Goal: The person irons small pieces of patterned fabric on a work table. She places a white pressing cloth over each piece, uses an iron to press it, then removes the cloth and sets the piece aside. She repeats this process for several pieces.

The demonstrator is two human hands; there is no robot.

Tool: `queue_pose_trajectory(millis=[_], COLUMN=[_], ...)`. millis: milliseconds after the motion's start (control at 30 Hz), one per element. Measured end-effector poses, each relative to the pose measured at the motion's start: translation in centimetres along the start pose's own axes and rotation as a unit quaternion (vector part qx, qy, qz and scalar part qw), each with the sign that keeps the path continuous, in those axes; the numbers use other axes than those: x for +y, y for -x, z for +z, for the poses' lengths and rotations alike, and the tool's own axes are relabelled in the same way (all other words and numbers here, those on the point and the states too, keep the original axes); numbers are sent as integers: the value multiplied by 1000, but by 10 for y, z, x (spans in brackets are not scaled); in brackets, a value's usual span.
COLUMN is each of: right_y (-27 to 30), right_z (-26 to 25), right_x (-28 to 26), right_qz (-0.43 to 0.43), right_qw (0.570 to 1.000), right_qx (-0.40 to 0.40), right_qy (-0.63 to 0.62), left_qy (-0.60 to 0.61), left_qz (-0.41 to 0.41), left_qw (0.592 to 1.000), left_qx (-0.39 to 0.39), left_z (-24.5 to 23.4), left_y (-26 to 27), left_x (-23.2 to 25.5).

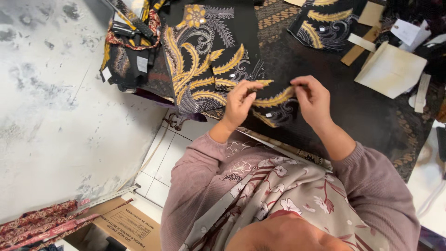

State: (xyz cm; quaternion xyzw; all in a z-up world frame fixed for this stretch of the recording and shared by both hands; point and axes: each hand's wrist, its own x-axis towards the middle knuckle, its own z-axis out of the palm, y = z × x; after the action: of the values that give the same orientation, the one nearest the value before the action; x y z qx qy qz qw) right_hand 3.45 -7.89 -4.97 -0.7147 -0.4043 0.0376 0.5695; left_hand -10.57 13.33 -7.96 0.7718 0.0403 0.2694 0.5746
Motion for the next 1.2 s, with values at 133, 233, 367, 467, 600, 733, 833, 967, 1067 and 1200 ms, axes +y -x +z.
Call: queue_pose_trajectory(millis=[133,233,367,467,600,733,833,967,1067,1200], right_y=[-71,-119,-142,-146,-137,-127,-121,-110,-103,-88], right_z=[58,100,133,142,137,109,94,94,98,100], right_x=[4,13,26,31,27,11,5,8,11,10], right_qz=[81,30,-9,4,-35,-234,-324,-374,-407,-386], right_qw=[981,994,996,991,981,935,887,830,802,810], right_qx=[-71,-70,-78,-83,-78,-99,-165,-166,-173,-176], right_qy=[-164,-72,49,100,175,248,286,378,401,405], left_qy=[190,149,-74,-149,-178,-227,-267,-279,-284,-333], left_qz=[-43,-61,-144,-184,-132,-132,-135,-130,-140,-107], left_qw=[977,976,969,956,955,946,935,933,930,914], left_qx=[84,148,189,173,199,191,193,188,186,206], left_z=[-47,-75,-88,-85,-80,-79,-76,-72,-74,-78], left_y=[-29,-59,-60,-47,-39,-45,-47,-48,-46,-44], left_x=[-34,-61,-78,-82,-92,-100,-103,-104,-102,-97])
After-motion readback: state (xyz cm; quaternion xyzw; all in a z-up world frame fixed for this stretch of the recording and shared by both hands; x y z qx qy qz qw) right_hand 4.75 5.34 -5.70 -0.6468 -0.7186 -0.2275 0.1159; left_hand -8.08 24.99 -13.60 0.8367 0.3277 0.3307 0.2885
